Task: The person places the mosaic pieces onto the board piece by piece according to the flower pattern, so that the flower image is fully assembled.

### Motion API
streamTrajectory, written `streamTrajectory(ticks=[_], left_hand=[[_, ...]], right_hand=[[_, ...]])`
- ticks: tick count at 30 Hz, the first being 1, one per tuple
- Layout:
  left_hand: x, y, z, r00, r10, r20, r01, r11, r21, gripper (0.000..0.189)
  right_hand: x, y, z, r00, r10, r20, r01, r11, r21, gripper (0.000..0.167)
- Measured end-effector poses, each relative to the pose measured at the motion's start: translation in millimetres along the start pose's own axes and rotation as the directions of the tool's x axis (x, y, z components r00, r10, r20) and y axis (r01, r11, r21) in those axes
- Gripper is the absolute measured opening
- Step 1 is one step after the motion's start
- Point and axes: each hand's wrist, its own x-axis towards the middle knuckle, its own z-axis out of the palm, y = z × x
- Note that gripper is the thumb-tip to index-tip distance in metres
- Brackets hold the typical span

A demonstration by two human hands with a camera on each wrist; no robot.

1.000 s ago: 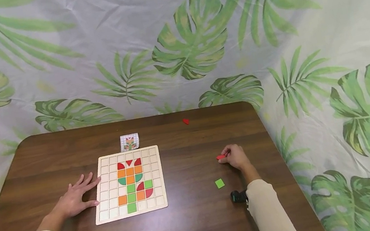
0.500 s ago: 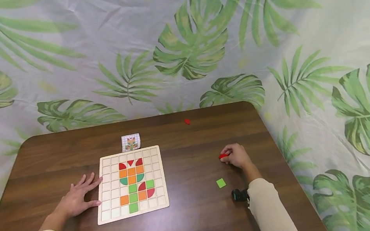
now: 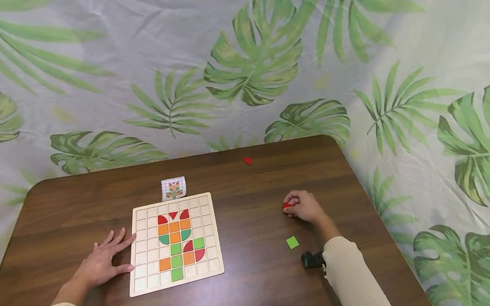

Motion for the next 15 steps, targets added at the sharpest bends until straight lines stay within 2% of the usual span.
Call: streamTrajectory(ticks=[5, 10, 15], left_hand=[[-0.8, 1.7, -0.7, 1.0, 0.005, -0.007, -0.005, 1.0, -0.002, 0.086], [-0.9, 0.6, -0.4, 1.0, 0.01, -0.009, -0.01, 1.0, -0.009, 0.086], [-0.6, -2.2, 0.4, 1.0, 0.01, -0.006, -0.01, 1.0, -0.01, 0.087]], right_hand=[[2.9, -13, 11, 1.0, -0.015, 0.024, 0.014, 0.999, 0.029, 0.016], [6.9, -23, 22, 0.993, -0.076, 0.09, 0.069, 0.994, 0.086, 0.014], [12.8, -36, 33, 0.986, -0.099, 0.135, 0.082, 0.989, 0.125, 0.014]])
